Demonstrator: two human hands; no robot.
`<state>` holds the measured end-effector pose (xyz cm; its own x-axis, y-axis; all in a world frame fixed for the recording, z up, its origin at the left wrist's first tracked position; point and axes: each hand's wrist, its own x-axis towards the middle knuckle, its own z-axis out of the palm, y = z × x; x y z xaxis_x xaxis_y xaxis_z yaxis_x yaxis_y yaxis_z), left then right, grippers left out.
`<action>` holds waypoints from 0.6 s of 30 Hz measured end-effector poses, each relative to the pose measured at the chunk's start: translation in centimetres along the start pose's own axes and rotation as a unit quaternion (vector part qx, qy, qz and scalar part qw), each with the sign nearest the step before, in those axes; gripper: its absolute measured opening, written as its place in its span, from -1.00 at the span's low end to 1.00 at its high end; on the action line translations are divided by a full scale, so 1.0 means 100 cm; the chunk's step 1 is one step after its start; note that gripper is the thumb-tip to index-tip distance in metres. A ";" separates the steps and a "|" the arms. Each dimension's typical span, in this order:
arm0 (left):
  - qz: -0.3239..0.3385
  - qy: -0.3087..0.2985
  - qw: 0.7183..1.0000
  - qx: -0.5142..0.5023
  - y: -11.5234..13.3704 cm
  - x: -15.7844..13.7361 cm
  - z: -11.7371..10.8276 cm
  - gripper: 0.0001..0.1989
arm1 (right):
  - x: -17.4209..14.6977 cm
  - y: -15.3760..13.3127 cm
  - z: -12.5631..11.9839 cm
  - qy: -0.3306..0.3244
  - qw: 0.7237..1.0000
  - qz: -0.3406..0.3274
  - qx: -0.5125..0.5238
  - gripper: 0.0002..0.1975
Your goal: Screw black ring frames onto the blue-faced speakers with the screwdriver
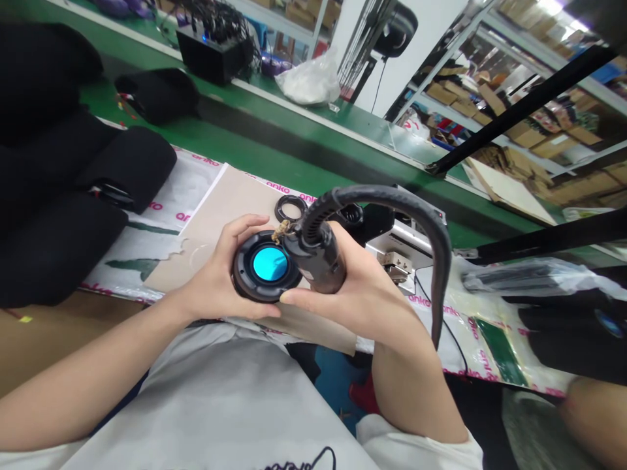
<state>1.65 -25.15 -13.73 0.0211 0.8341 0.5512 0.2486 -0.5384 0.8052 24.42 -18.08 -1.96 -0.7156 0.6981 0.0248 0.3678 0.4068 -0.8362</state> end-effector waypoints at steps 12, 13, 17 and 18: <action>-0.057 -0.016 0.998 -0.035 0.011 0.004 -0.003 0.20 | -0.002 -0.001 0.005 0.011 1.000 0.017 0.004 -0.42; -0.071 -0.021 0.996 -0.053 0.013 0.006 -0.004 0.20 | -0.002 0.000 0.006 0.009 1.000 0.020 0.022 -0.40; -0.125 -0.009 0.991 -0.036 0.024 0.009 -0.004 -0.06 | -0.008 0.002 0.001 0.020 0.997 0.035 0.066 -0.33; -0.129 -0.008 0.991 -0.020 0.026 0.008 -0.005 -0.11 | -0.012 0.002 -0.004 0.053 0.994 0.041 0.082 -0.37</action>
<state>1.84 -25.95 -11.11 -0.0234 0.9465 0.3220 0.2096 -0.3103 0.9273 25.63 -18.62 -1.98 -0.6179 0.7863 0.0039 0.3136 0.2510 -0.9158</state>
